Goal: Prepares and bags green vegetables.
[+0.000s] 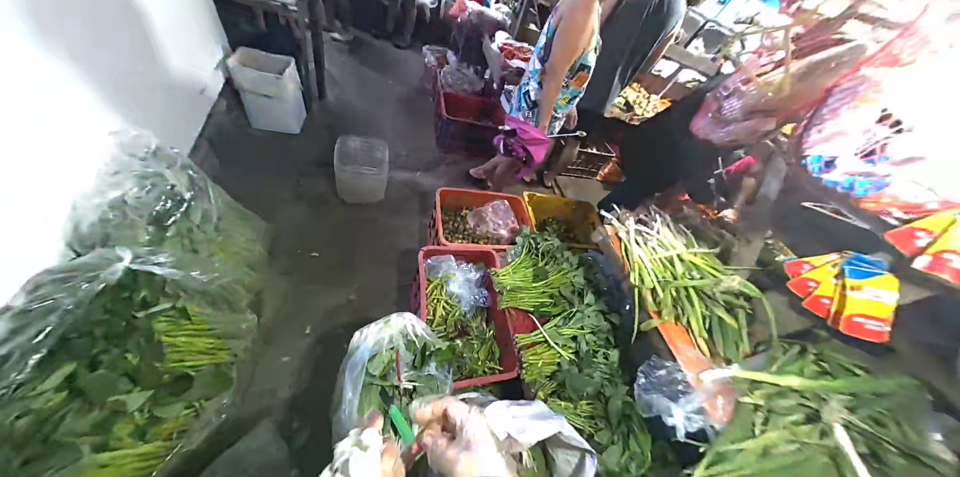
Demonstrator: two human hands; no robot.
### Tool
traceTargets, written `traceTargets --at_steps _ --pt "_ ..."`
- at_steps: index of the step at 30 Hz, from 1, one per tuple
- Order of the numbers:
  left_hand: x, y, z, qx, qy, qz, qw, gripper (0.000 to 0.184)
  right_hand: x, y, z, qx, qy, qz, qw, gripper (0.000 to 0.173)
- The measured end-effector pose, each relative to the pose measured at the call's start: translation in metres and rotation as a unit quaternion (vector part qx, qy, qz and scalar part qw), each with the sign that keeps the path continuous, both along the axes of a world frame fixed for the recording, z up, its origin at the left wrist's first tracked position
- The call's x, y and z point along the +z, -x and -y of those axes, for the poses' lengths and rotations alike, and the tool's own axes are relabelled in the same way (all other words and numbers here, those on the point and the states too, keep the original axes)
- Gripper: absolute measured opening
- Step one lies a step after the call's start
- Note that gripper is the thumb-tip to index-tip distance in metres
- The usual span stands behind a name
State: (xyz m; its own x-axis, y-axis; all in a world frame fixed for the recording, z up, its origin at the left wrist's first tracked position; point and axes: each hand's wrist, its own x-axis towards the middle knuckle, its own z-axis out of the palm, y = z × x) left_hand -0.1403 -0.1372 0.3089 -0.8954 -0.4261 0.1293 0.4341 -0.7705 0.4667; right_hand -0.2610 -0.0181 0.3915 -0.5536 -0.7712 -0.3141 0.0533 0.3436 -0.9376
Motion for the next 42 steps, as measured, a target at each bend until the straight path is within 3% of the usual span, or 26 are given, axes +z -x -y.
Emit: traceTargets --at_steps 2,6,10,11,13,15,17,19,21,24,26,27,29,31,33,34,36,38,40,42 --pt "0.002 0.0 0.001 -0.029 -0.011 -0.044 0.999 0.049 0.0 -0.006 0.006 -0.014 0.003 0.026 1.0 0.029" --pt "-0.015 -0.013 -0.014 0.021 -0.074 -0.06 0.995 0.051 -0.025 -0.011 0.012 -0.078 0.051 0.186 0.978 0.033" --pt "-0.008 -0.029 0.003 0.02 -0.146 -0.058 0.987 0.051 -0.049 0.018 0.003 -0.099 0.121 0.429 0.889 0.031" --pt "-0.009 -0.035 0.009 0.02 -0.156 -0.052 0.986 0.05 -0.045 0.023 -0.002 -0.054 0.08 0.417 0.904 0.03" --pt "-0.008 -0.044 0.016 0.015 -0.158 -0.036 0.987 0.05 -0.03 0.031 -0.009 0.154 -0.092 0.267 0.947 0.027" --pt "-0.007 -0.047 0.017 0.004 -0.131 -0.021 0.991 0.051 -0.025 0.035 -0.008 0.375 -0.172 0.161 0.897 0.028" --pt "-0.009 -0.048 0.012 -0.027 -0.091 -0.018 0.995 0.052 -0.014 0.037 -0.004 0.468 -0.132 0.132 0.864 0.024" --pt "-0.015 -0.042 0.006 -0.051 -0.059 -0.043 0.996 0.05 -0.001 0.038 0.004 0.448 -0.087 0.139 0.879 0.026" --pt "-0.032 -0.034 0.007 -0.066 -0.014 -0.086 0.994 0.049 0.002 0.037 0.004 0.367 -0.042 0.179 0.912 0.045" --pt "-0.043 -0.034 0.005 -0.072 -0.064 -0.177 0.979 0.052 -0.005 0.028 -0.01 0.224 0.041 0.228 0.947 0.066" --pt "-0.039 -0.028 0.006 -0.069 -0.082 -0.193 0.975 0.053 0.009 0.029 -0.012 0.152 0.047 0.147 0.976 0.051" --pt "-0.034 -0.032 0.005 -0.049 -0.071 -0.159 0.984 0.052 0.018 0.026 -0.009 0.142 0.029 0.101 0.984 0.049" --pt "-0.017 -0.043 -0.002 0.03 0.019 0.001 0.999 0.049 0.034 0.01 -0.001 0.183 0.003 0.012 0.983 0.059" --pt "0.003 -0.05 -0.014 0.1 0.117 0.134 0.979 0.031 0.046 -0.014 0.011 0.228 -0.015 -0.101 0.968 0.068" --pt "0.02 -0.052 -0.026 0.145 0.14 0.229 0.952 0.002 0.054 -0.035 0.023 0.245 -0.097 -0.192 0.945 0.076" --pt "0.023 -0.053 -0.029 0.155 0.159 0.25 0.942 0.001 0.056 -0.041 0.028 0.251 -0.141 -0.223 0.931 0.077" --pt "0.018 -0.055 -0.029 0.163 0.177 0.273 0.931 0.023 0.059 -0.048 0.032 0.263 -0.181 -0.243 0.916 0.076" --pt "0.014 -0.059 -0.03 0.181 0.204 0.289 0.918 0.032 0.06 -0.05 0.034 0.287 -0.18 -0.235 0.911 0.075" --pt "0.015 -0.064 -0.03 0.19 0.238 0.294 0.906 0.038 0.06 -0.045 0.038 0.314 -0.165 -0.188 0.916 0.075" --pt "0.018 -0.068 -0.025 0.163 0.27 0.287 0.905 0.063 0.056 -0.039 0.037 0.317 -0.149 -0.12 0.929 0.072"
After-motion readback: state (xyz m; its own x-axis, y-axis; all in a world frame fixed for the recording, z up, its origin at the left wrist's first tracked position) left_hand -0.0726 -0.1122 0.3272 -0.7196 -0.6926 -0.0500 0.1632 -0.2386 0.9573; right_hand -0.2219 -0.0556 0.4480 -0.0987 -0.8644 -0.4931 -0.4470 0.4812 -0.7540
